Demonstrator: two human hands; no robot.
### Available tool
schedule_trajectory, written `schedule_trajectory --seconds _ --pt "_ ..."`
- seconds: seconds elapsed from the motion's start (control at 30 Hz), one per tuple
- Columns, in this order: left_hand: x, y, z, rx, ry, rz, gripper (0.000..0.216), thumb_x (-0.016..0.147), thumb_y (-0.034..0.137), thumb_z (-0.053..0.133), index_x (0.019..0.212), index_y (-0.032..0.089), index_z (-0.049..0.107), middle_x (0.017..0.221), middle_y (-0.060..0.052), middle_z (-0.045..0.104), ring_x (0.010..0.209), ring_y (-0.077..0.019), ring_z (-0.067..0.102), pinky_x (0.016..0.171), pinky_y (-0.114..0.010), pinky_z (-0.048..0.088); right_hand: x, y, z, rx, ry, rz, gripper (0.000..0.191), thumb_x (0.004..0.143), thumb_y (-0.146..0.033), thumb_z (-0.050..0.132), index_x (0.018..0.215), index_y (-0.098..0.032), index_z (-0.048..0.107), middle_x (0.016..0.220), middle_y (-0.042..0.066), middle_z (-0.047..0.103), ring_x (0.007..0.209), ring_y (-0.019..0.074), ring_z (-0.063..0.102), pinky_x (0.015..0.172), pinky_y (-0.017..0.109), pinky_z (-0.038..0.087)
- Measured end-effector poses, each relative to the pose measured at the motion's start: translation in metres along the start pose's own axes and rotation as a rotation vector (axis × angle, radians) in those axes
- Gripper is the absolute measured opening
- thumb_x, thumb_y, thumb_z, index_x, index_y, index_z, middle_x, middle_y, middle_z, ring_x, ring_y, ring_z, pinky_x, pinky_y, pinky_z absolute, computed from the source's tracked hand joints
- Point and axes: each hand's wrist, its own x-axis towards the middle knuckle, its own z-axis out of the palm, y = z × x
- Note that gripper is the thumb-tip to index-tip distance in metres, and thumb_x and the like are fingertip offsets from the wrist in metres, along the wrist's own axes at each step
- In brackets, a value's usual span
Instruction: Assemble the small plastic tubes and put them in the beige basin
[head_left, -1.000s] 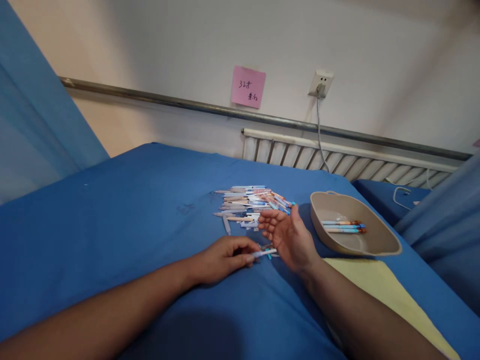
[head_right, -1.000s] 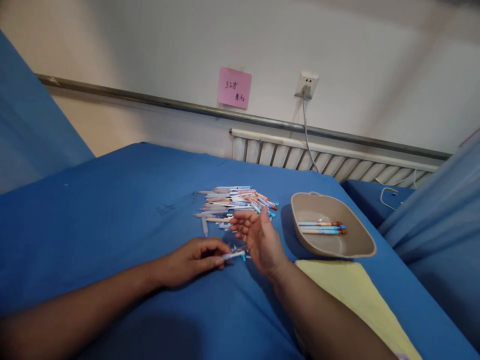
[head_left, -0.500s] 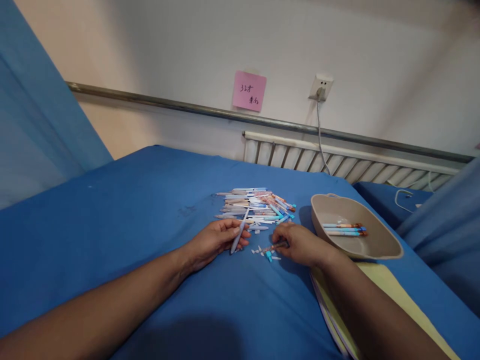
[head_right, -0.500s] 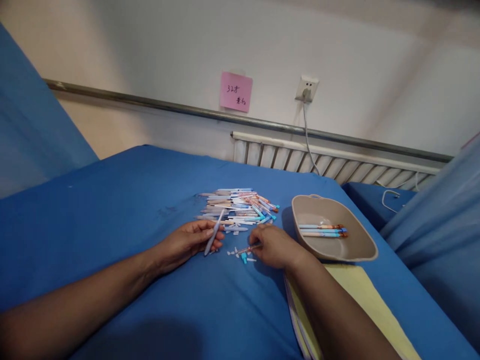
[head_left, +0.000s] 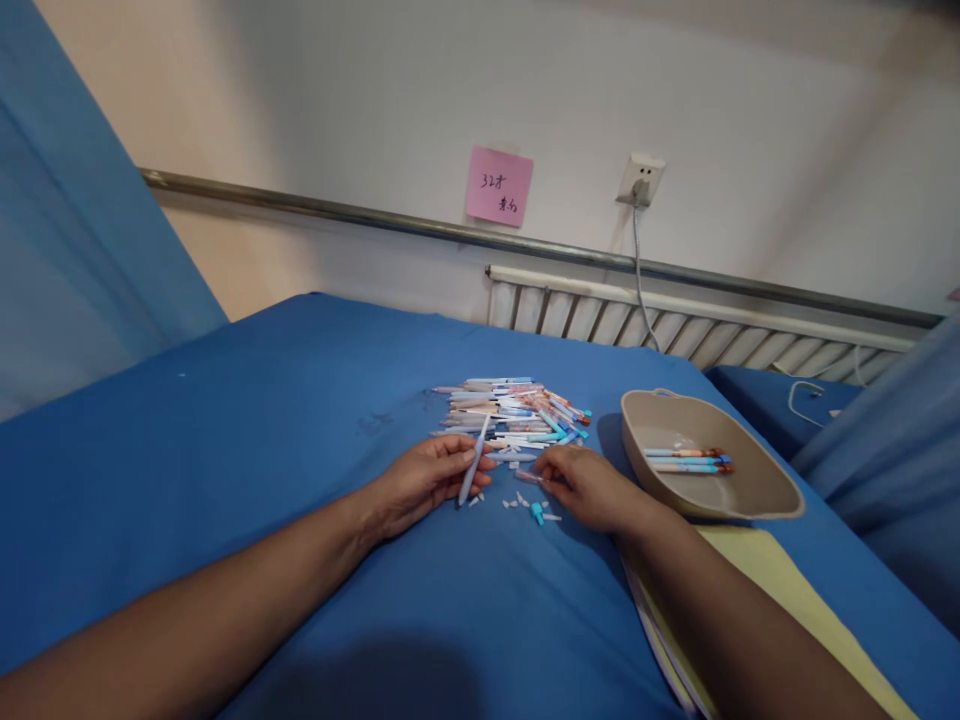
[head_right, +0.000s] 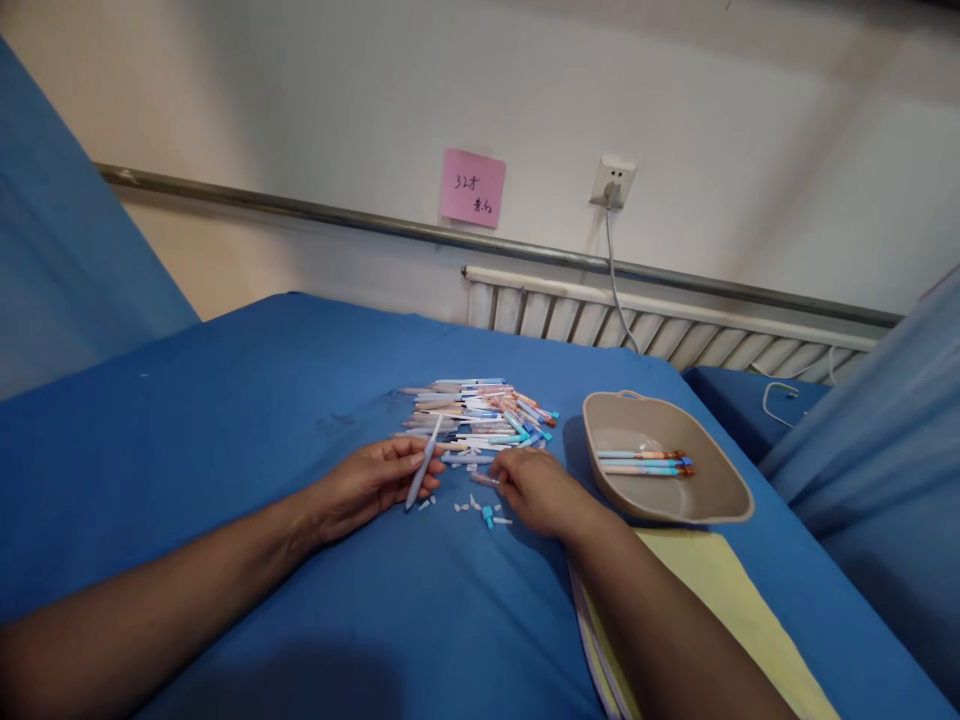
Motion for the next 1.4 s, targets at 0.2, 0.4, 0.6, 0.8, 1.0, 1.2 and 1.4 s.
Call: schedule_trajectory --seconds 0.2,0.4,0.6,0.8,1.0,1.2,1.4 --pt "0.0 0.003 0.002 -0.008 0.036 -0.022 0.016 0.08 0.019 0.065 0.095 0.014 0.061 0.089 -0.005 0.068 0.075 -0.0126 0.067 0.071 -0.024 0.053 0.002 0.004 -0.004 0.012 0.163 0.092 0.016 0.082 -0.019 0.055 0.098 -0.018 0.058 0.09 0.005 0.065 0.079 0.0159 0.058 0.07 0.026 0.041" --pt "0.002 0.004 0.002 0.0 0.042 -0.014 0.017 0.079 0.021 0.066 0.095 0.014 0.062 0.09 -0.005 0.068 0.074 -0.0119 0.066 0.069 -0.023 0.054 0.002 0.007 -0.02 -0.061 0.201 0.251 0.012 0.085 -0.02 0.048 0.081 -0.019 0.059 0.068 0.001 0.063 0.061 0.0125 0.055 0.056 0.022 0.033" --pt "0.002 0.005 0.001 0.0 0.048 -0.014 0.019 0.077 0.022 0.068 0.095 0.015 0.064 0.091 -0.005 0.067 0.075 -0.0123 0.065 0.07 -0.023 0.054 0.003 0.012 -0.021 -0.187 0.163 0.414 0.012 0.083 -0.02 0.048 0.081 -0.018 0.06 0.074 0.003 0.066 0.068 0.0142 0.058 0.059 0.023 0.032" --pt "0.003 0.004 0.0 -0.002 0.049 -0.016 0.019 0.076 0.022 0.069 0.093 0.015 0.064 0.089 -0.004 0.067 0.073 -0.0118 0.064 0.069 -0.023 0.054 0.002 0.015 -0.013 -0.277 0.135 0.47 0.014 0.082 -0.017 0.047 0.088 -0.016 0.06 0.092 0.009 0.065 0.084 0.0187 0.06 0.072 0.026 0.037" --pt "0.002 0.004 0.001 0.008 0.051 -0.016 0.018 0.076 0.022 0.069 0.092 0.015 0.064 0.088 -0.004 0.067 0.074 -0.0122 0.064 0.07 -0.024 0.054 0.003 0.027 -0.009 -0.24 0.233 0.551 0.02 0.082 -0.009 0.043 0.096 -0.014 0.057 0.097 0.013 0.063 0.089 0.0209 0.06 0.078 0.03 0.041" --pt "0.002 0.003 0.001 0.01 0.045 -0.012 0.017 0.077 0.022 0.069 0.092 0.014 0.063 0.088 -0.005 0.067 0.074 -0.0122 0.064 0.069 -0.024 0.054 0.01 0.034 0.008 0.423 0.271 0.677 0.01 0.082 -0.011 0.045 0.088 -0.017 0.05 0.077 0.004 0.061 0.065 0.0153 0.063 0.057 0.025 0.048" --pt "0.002 0.003 0.001 0.002 0.048 -0.014 0.018 0.077 0.021 0.068 0.093 0.014 0.062 0.088 -0.005 0.067 0.073 -0.0124 0.064 0.069 -0.024 0.054 0.01 0.039 0.01 0.436 0.317 0.643 0.011 0.08 -0.012 0.047 0.086 -0.018 0.052 0.07 -0.001 0.059 0.057 0.0136 0.061 0.053 0.024 0.047"
